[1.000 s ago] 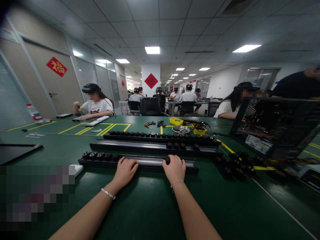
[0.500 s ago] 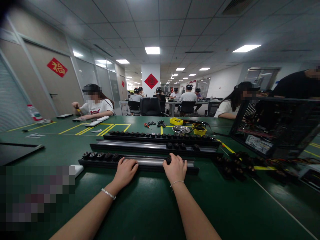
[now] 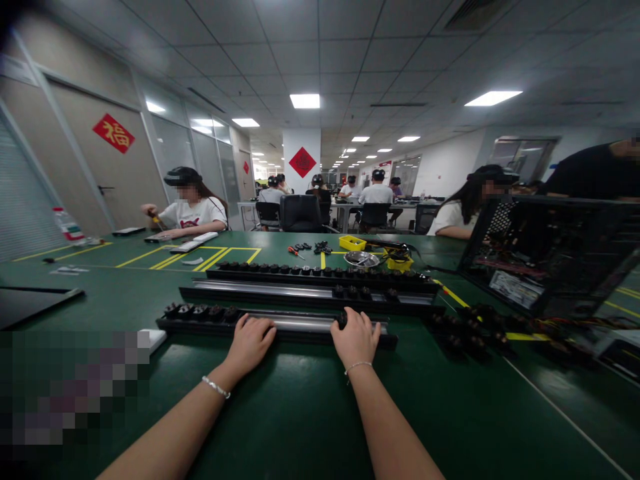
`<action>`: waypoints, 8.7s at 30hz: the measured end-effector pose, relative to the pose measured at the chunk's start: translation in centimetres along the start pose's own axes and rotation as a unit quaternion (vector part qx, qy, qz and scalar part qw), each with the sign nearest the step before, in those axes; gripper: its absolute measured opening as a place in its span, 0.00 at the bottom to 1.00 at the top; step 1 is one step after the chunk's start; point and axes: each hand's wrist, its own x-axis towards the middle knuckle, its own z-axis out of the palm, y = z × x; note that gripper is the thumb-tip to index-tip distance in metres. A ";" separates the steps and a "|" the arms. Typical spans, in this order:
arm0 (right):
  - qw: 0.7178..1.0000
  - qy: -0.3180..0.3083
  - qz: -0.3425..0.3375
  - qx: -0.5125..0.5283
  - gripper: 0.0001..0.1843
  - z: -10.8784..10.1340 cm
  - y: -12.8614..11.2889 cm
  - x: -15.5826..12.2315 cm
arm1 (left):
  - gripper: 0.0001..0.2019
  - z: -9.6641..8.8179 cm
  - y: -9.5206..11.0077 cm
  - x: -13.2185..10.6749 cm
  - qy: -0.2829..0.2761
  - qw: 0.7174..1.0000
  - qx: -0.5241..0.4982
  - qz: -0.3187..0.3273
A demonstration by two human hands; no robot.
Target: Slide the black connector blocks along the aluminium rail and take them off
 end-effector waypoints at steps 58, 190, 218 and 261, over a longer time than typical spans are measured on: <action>0.997 -0.013 0.066 -0.040 0.28 -1.1 1.5 0.4 | 0.11 0.4 -0.2 0.0 0.011 1.000 0.004 0.007; 0.973 0.011 0.209 0.093 0.27 -3.2 7.6 2.6 | 0.11 -0.1 -0.1 0.0 -0.007 1.000 -0.003 -0.001; 0.964 0.038 0.262 -0.026 0.30 -5.0 14.6 2.8 | 0.25 -0.7 -3.5 0.2 0.139 0.961 0.131 -0.199; 0.989 -0.046 -0.021 0.137 0.24 -2.0 9.3 2.9 | 0.23 0.4 -3.9 0.1 0.111 0.980 0.083 -0.144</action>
